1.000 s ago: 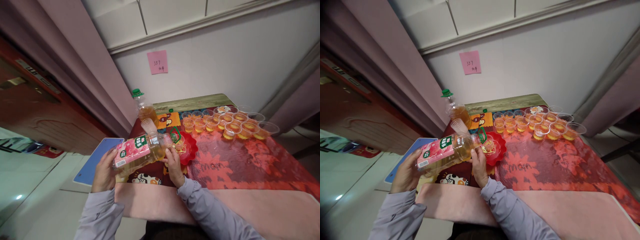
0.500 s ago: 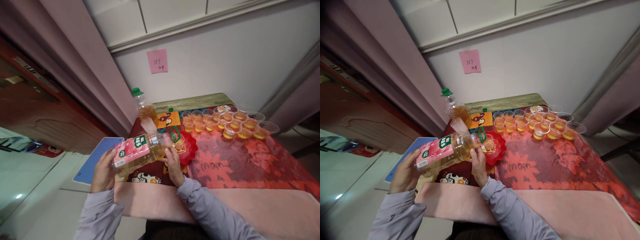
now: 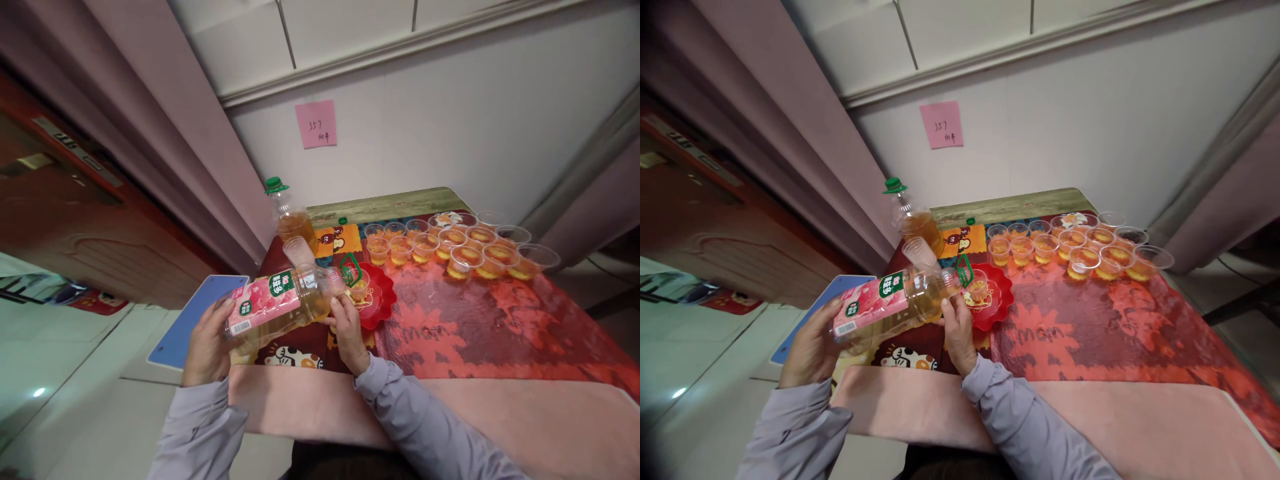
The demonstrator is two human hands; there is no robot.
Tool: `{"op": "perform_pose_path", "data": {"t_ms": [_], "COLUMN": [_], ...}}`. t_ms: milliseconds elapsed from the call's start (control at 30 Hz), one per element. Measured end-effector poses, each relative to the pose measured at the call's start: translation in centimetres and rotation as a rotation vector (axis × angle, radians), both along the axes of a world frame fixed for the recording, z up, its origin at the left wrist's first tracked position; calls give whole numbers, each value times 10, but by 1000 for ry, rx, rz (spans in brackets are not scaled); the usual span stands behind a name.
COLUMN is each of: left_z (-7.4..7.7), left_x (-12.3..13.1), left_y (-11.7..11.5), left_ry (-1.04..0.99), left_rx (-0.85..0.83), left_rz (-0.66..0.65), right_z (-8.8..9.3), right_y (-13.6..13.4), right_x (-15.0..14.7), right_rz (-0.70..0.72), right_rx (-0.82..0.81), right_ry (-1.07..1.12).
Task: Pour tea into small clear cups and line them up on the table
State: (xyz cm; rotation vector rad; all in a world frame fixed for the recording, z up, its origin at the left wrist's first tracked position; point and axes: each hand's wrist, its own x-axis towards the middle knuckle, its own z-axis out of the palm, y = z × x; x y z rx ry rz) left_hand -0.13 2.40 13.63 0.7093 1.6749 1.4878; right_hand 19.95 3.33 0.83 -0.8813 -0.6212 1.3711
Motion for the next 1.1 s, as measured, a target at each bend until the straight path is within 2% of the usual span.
{"op": "perform_pose_path", "data": {"t_ms": [1100], "left_z": [-2], "left_x": [-3], "left_y": [-1], "left_ry": [-25], "left_rx": [10], "left_rz": [30], "right_z": [2], "right_y": [-1], "right_x": [1], "right_rz": [13], "right_rx": [-13], "right_ry": [-21]}}
